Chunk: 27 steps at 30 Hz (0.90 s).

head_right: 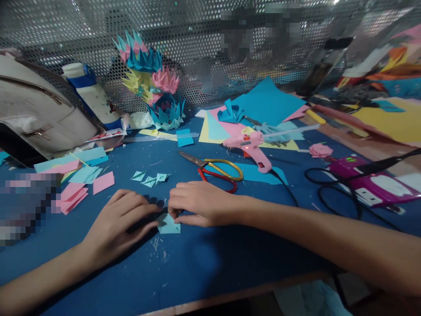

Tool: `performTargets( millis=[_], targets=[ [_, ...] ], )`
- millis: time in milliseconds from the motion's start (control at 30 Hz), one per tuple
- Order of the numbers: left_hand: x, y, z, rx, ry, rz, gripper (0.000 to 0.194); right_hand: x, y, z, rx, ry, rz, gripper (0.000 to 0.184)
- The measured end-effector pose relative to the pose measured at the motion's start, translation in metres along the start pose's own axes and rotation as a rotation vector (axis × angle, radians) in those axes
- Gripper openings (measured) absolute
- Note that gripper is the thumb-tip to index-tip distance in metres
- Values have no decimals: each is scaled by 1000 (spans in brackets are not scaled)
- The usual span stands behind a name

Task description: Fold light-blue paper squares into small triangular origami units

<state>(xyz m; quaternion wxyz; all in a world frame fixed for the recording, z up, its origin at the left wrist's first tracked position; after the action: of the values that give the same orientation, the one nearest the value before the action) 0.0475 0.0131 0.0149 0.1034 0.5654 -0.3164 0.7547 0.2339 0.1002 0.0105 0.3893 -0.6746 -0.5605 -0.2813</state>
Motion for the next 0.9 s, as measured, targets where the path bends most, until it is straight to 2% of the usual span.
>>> performTargets(
  millis=[100, 167, 333, 500, 667, 767, 900],
  targets=[
    [-2, -2, 3, 114, -9, -26, 28, 1, 0, -1, 15, 6, 10, 11],
    [-4, -4, 5, 151, 24, -67, 25, 2, 0, -2, 21, 10, 21, 10],
    [-7, -10, 7, 200, 105, -119, 10, 3, 1, -3, 48, 24, 60, 11],
    [-6, -8, 9, 234, 94, -133, 26, 2, 3, -2, 73, 31, 81, 11],
    [-8, -7, 14, 224, 160, -135, 13, 2, 3, -1, 101, -7, 101, 12],
    [-8, -8, 11, 230, 188, -119, 10, 2, 3, -1, 119, -26, 102, 13],
    [-6, -11, -5, 255, 193, -101, 8, 3, 4, -3, 138, 1, 124, 16]
  ],
)
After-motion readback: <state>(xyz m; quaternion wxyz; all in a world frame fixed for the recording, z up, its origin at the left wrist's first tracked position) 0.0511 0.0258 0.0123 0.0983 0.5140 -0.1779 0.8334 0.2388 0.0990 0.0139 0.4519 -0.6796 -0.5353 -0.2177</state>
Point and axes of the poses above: each hand's wrist, its own y-axis away from the middle knuckle, its own x-axis out of the back of the hand, z = x × y, the point moved 3 cm from there along -y, towards the middle knuckle, and after that the axes turned 5 degrees about -y, right-handed, at the moved point
